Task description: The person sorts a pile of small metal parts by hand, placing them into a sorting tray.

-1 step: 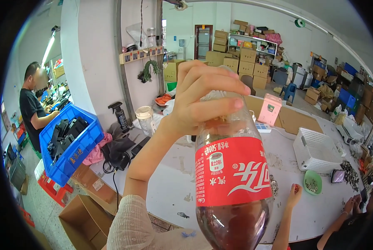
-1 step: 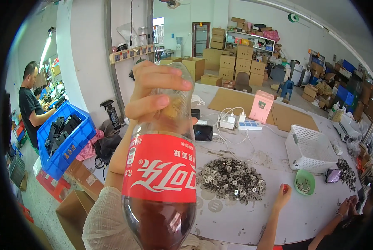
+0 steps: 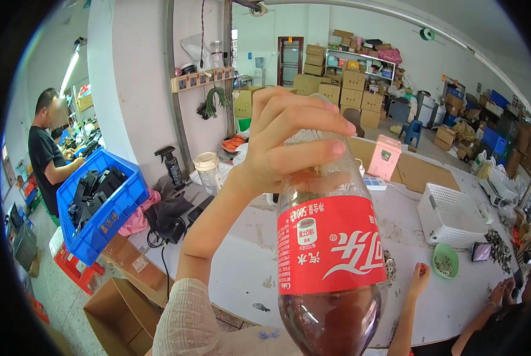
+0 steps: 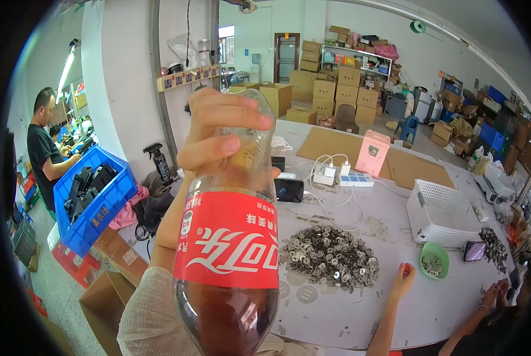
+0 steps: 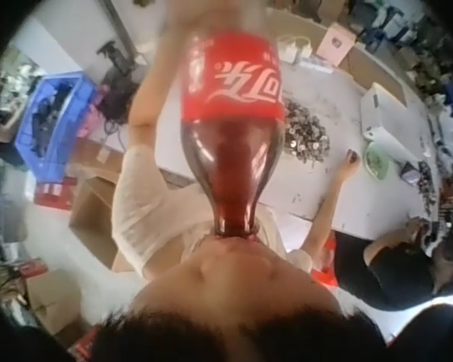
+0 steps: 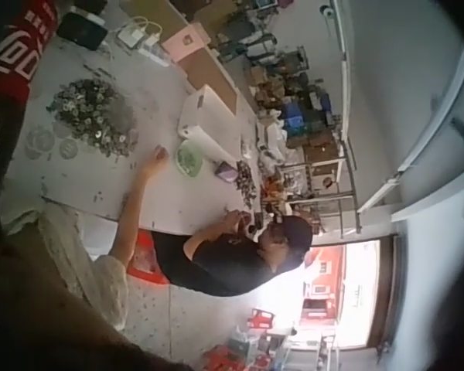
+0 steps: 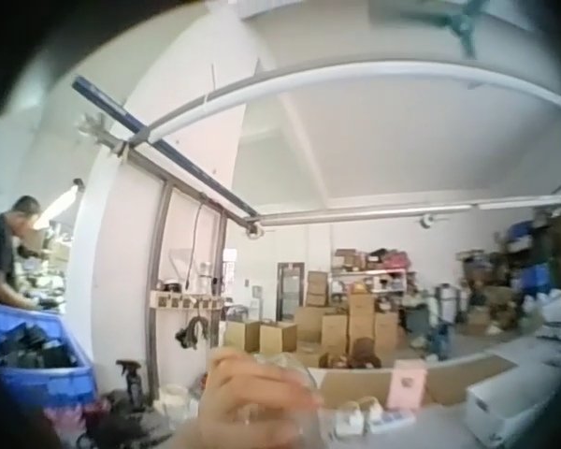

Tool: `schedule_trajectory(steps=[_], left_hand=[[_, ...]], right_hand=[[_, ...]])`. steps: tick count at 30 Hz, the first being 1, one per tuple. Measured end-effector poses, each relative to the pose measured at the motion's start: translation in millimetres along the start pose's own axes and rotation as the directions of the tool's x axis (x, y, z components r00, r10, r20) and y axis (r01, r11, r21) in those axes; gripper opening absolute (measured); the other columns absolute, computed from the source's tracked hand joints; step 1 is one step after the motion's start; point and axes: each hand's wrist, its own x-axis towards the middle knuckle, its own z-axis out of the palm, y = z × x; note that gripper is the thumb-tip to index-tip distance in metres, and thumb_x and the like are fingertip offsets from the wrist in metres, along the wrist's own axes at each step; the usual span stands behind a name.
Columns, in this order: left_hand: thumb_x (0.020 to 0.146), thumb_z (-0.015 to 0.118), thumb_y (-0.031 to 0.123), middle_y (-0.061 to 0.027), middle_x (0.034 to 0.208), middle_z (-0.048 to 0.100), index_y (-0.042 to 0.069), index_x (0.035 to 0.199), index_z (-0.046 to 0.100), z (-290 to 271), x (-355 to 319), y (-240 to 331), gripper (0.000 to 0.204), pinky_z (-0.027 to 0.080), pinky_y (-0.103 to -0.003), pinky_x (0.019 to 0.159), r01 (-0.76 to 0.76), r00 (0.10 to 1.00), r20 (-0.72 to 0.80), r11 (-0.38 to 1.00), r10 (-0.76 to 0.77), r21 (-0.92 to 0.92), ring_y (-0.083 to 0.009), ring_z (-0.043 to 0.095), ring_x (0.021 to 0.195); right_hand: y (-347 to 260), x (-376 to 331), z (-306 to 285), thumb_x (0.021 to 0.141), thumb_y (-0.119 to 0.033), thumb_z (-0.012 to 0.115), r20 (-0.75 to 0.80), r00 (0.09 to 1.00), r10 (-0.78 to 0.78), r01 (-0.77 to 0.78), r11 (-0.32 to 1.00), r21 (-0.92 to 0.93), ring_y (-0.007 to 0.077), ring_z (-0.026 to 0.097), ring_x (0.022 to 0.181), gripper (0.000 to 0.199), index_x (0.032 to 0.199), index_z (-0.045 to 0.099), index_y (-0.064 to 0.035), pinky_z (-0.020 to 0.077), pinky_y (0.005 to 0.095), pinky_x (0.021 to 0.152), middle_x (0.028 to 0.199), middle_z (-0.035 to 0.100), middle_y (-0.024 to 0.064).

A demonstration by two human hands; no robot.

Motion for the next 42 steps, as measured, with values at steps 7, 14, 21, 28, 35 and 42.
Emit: schedule_trajectory(steps=[7,14,21,28,35,42], left_hand=[[0.061,0.076,0.026,0.002,0.099,0.062,0.021,0.097,0.053,-8.2,-8.9,4.2,0.043,0.034,-0.035,0.076,0.034,0.998,0.052,0.999,-0.033,-0.011,-0.0195,0.056,0.089],[0.066,0.074,0.028,-0.001,0.099,0.062,0.018,0.102,0.049,-8.6,-50.7,27.7,0.044,0.033,-0.036,0.074,0.214,0.966,0.162,0.974,-0.201,-0.073,-0.0211,0.056,0.087],[0.071,0.069,0.014,-0.003,0.098,0.061,0.016,0.109,0.047,-13.1,-89.8,77.0,0.044,0.034,-0.038,0.074,0.484,0.858,0.273,0.863,-0.435,-0.145,-0.0211,0.056,0.085],[0.068,0.069,0.01,-0.0028,0.098,0.061,0.013,0.107,0.048,-13.3,-115.5,129.3,0.045,0.033,-0.037,0.072,0.664,0.729,0.329,0.736,-0.6,-0.129,-0.0199,0.057,0.084],[0.065,0.073,0.02,-0.0039,0.096,0.061,0.012,0.103,0.049,-3.3,-138.4,181.8,0.046,0.035,-0.037,0.07,0.813,0.569,0.408,0.562,-0.714,-0.152,-0.0215,0.056,0.081],[0.049,0.082,0.031,-0.0086,0.09,0.055,0.007,0.103,0.052,8.6,-183.1,221.4,0.066,0.039,-0.038,0.072,0.942,-0.242,0.734,-0.336,-0.634,0.02,-0.029,0.052,0.08]], right_hand=[[-13.2,-6.2,-1.7,0.086,-0.022,0.059,0.008,1.0,0.015,-0.015,1.0,0.01,0.0119,0.05,0.065,0.022,0.092,0.057,-0.0012,0.0425,0.0256,0.061,0.074,0.056,0.0041],[-11.0,-3.8,-3.6,0.086,-0.021,0.059,0.044,0.999,0.029,-0.029,1.0,0.002,0.0125,0.051,0.066,0.022,0.093,0.057,-0.0005,0.0428,0.026,0.062,0.075,0.057,0.0051],[-20.1,-6.6,-3.1,0.086,-0.021,0.059,0.085,0.99,0.11,-0.111,0.994,0.007,0.0134,0.052,0.069,0.024,0.095,0.056,0.0015,0.0439,0.0265,0.065,0.078,0.058,0.0063],[-9.4,-7.9,-8.4,0.086,-0.022,0.059,0.107,0.988,0.109,-0.106,0.994,-0.031,0.0125,0.052,0.071,0.025,0.096,0.057,0.0006,0.0439,0.026,0.066,0.082,0.059,0.0067],[-30.8,-9.2,-11.2,0.086,-0.023,0.059,0.113,0.981,0.155,-0.15,0.987,-0.053,0.0125,0.052,0.07,0.025,0.098,0.059,-0.0013,0.0435,0.0258,0.065,0.082,0.06,0.0062],[-27.8,-9.1,-9.2,0.087,-0.025,0.059,0.117,0.985,0.127,-0.119,0.99,-0.069,0.0114,0.051,0.068,0.026,0.099,0.059,-0.0011,0.0425,0.0253,0.063,0.081,0.06,0.0052]])
